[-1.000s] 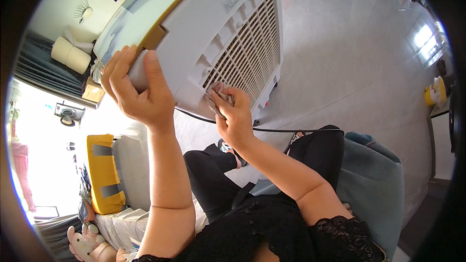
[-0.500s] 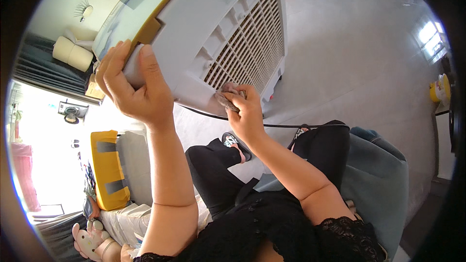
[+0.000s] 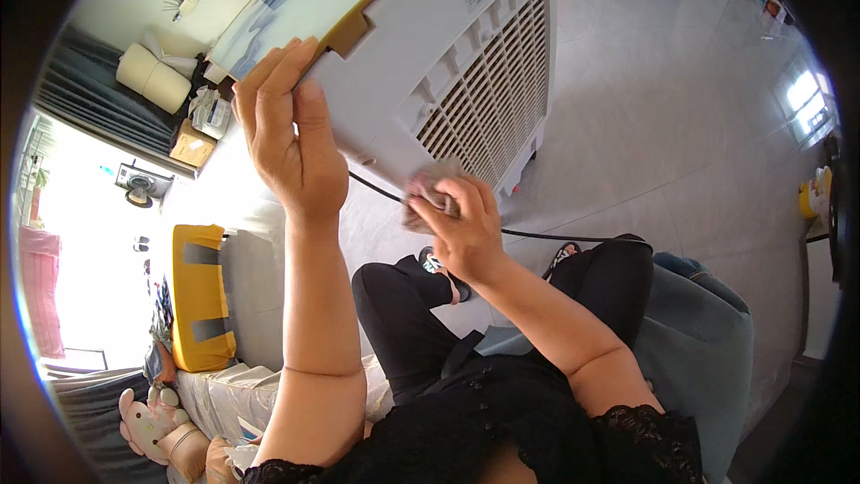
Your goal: The person wipes the front grille and top surface of a portable air cooler using a cloth. They methodically clean the vents and edges, then rotate the unit to access and wipe the side and rear panels.
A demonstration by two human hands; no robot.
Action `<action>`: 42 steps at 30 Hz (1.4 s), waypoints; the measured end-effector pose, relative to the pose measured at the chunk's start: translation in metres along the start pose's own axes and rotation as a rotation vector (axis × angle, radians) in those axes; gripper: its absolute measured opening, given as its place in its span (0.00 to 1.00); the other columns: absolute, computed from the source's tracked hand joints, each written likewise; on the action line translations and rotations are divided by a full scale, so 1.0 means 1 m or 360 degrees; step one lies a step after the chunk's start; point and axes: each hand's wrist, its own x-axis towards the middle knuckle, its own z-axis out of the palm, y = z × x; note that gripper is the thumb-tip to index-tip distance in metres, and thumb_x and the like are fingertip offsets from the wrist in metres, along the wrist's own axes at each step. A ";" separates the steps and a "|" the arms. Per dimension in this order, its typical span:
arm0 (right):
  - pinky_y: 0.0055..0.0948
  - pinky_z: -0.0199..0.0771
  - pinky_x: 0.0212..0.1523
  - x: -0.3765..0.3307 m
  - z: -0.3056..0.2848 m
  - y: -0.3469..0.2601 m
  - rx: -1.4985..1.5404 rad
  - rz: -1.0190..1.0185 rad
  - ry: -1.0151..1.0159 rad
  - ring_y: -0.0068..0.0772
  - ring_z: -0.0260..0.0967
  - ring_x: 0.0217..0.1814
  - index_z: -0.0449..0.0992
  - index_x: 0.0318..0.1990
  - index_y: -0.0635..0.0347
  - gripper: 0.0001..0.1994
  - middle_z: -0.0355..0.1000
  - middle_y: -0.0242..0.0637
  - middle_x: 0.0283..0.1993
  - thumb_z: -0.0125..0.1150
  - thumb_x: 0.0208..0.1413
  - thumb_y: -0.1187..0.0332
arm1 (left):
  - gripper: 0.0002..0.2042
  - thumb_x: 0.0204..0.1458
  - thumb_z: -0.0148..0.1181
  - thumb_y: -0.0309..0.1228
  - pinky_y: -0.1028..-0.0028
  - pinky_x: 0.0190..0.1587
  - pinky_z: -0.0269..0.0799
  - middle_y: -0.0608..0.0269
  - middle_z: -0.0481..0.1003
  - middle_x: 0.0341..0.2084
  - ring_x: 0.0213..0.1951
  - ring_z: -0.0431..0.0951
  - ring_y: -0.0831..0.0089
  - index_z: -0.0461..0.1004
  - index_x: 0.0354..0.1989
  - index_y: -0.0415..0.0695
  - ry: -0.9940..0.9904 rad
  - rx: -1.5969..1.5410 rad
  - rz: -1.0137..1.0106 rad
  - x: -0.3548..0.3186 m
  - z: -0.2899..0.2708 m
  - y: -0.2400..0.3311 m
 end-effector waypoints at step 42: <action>0.39 0.68 0.53 0.015 0.023 0.025 0.0541 0.0889 0.0216 0.49 0.64 0.53 0.80 0.47 0.56 0.22 0.65 0.47 0.50 0.57 0.40 0.82 | 0.12 0.56 0.60 0.32 0.79 0.40 0.73 0.64 0.72 0.41 0.42 0.74 0.76 0.75 0.47 0.44 0.0234 0.0316 -0.0006 -0.005 0.017 0.002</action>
